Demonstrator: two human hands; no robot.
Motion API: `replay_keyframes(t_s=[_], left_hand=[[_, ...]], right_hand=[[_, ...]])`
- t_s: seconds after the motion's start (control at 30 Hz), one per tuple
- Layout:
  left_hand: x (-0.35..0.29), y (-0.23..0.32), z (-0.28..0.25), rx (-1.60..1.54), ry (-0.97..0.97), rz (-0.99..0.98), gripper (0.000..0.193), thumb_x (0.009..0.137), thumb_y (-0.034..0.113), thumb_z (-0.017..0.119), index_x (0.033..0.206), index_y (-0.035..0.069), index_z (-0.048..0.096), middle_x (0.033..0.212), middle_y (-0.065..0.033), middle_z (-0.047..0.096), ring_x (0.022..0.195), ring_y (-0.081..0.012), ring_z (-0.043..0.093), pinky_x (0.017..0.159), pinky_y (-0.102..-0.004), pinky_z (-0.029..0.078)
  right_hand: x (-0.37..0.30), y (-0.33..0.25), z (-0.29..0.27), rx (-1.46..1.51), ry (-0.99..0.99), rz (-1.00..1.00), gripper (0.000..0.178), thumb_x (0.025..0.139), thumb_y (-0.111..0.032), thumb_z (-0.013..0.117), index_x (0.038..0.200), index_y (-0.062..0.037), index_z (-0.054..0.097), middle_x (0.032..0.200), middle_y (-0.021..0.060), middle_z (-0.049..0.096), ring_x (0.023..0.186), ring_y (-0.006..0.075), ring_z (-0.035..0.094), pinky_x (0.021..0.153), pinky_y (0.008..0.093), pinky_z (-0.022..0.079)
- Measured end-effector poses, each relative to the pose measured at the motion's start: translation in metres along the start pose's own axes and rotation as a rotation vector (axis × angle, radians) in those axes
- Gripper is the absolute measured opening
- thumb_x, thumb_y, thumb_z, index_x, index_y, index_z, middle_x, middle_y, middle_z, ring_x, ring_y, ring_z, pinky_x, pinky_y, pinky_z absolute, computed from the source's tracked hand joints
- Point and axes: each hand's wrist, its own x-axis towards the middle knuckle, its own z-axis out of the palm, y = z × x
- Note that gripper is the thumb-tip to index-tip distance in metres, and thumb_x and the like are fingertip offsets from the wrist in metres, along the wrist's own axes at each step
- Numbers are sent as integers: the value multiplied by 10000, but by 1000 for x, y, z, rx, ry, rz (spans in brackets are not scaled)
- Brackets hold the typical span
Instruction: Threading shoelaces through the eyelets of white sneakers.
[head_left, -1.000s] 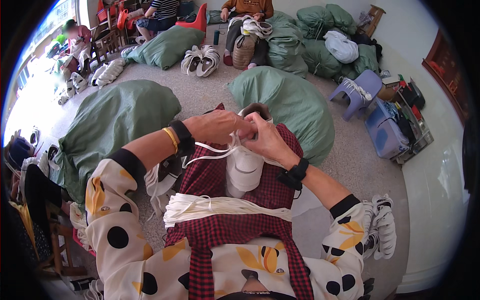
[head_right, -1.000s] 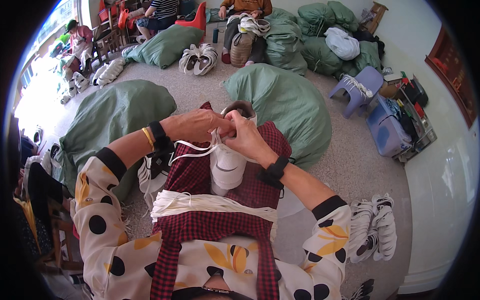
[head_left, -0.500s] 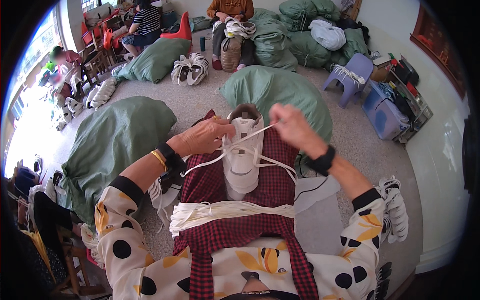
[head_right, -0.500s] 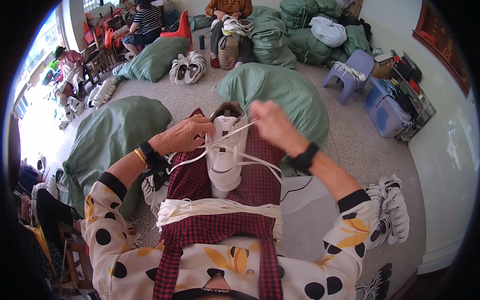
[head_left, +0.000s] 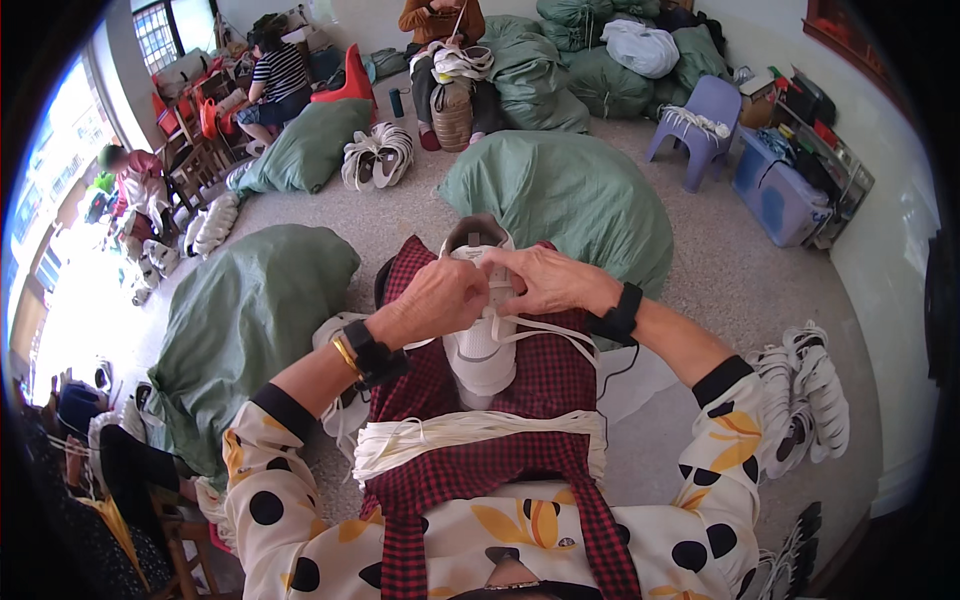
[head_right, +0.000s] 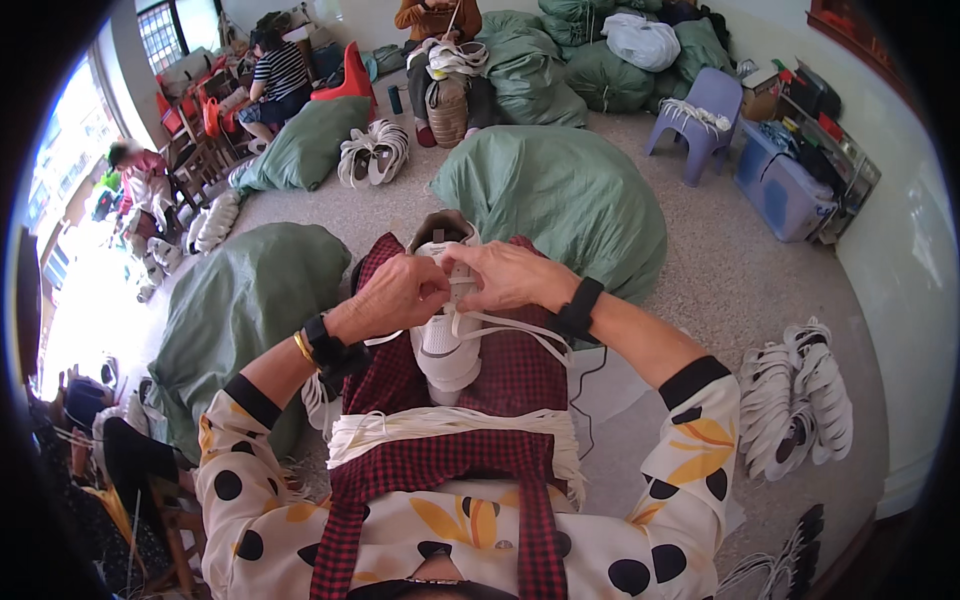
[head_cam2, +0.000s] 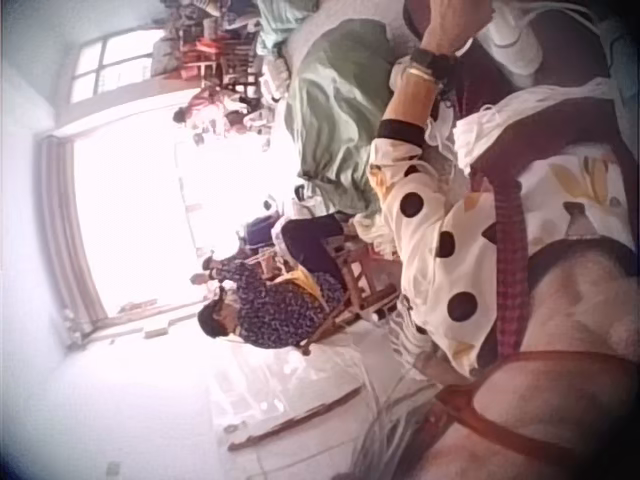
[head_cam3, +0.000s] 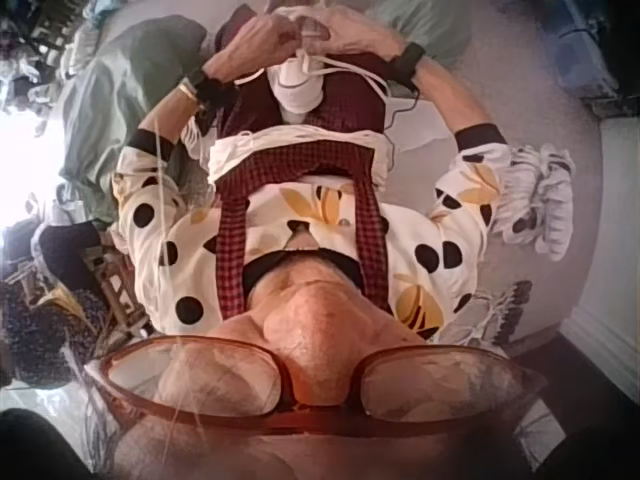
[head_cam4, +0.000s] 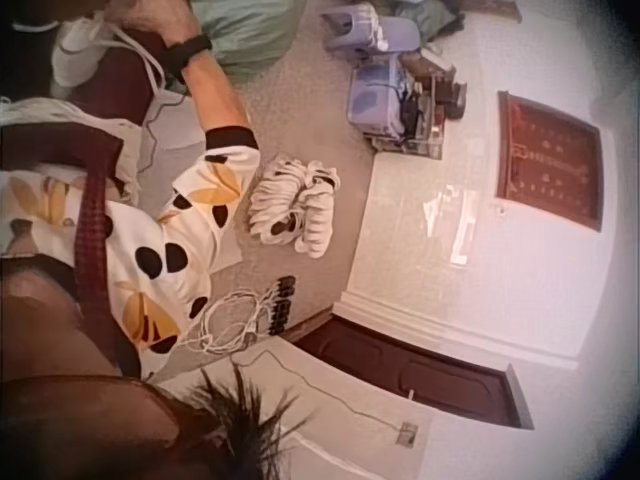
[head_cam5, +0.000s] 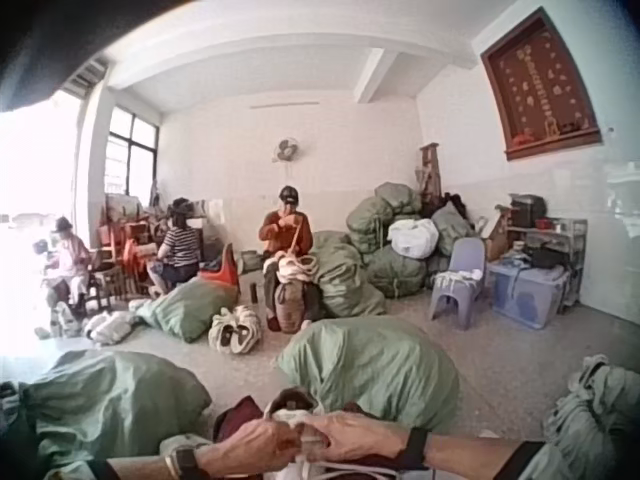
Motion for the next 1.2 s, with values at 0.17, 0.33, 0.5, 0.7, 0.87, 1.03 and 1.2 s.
replay_keyframes(t_s=[0.17, 0.33, 0.5, 0.7, 0.87, 1.03, 1.2], left_hand=[[3, -1, 14, -73, 100, -61, 101, 756, 63, 668, 822, 8, 719, 770, -147, 673, 670, -305, 661, 640, -381, 509], [7, -6, 15, -157, 49, -64, 110, 751, 89, 657, 823, 58, 733, 784, -152, 702, 736, -333, 691, 678, -414, 542], [10, -12, 17, -147, 43, 4, 91, 731, 82, 674, 775, 9, 707, 745, -154, 687, 714, -329, 684, 667, -416, 534], [5, -13, 7, -119, 82, 103, 99, 731, 50, 709, 806, -15, 706, 756, -117, 658, 658, -238, 635, 610, -359, 490], [2, -10, -19, -193, -7, 2, 168, 745, 58, 711, 896, -9, 733, 759, -121, 666, 673, -229, 640, 618, -366, 494], [22, -13, -20, -228, 175, -138, 167, 763, 79, 711, 902, -7, 744, 760, -138, 679, 662, -214, 643, 616, -358, 496], [40, -24, -19, -158, -283, 0, 176, 793, 174, 725, 830, 4, 746, 673, -112, 673, 606, -184, 634, 574, -342, 491]], right_hand=[[13, 19, -1, 34, 12, -197, 502, 721, -233, 802, 1115, -61, 542, 782, 83, 627, 724, 217, 627, 696, 365, 500], [17, 33, 3, 188, -33, -165, 393, 682, -135, 847, 944, -45, 569, 753, 34, 638, 697, 135, 618, 665, 319, 490], [13, 31, 9, 238, 61, -173, 352, 702, -168, 840, 910, -36, 588, 734, 36, 621, 676, 131, 594, 657, 314, 483], [7, 30, 7, 187, 34, -121, 307, 754, -195, 794, 959, -32, 635, 758, 49, 625, 694, 145, 594, 675, 317, 485], [10, 32, 9, 162, 11, -90, 289, 773, -186, 772, 983, -28, 651, 763, 39, 630, 721, 139, 597, 688, 315, 486], [14, 37, 14, 409, 26, -201, 191, 825, -149, 723, 983, -45, 692, 801, -10, 652, 774, 104, 586, 743, 279, 481], [8, 35, 14, 340, -78, -165, 132, 846, -133, 704, 953, -66, 743, 839, -15, 667, 782, 85, 557, 746, 267, 473]])
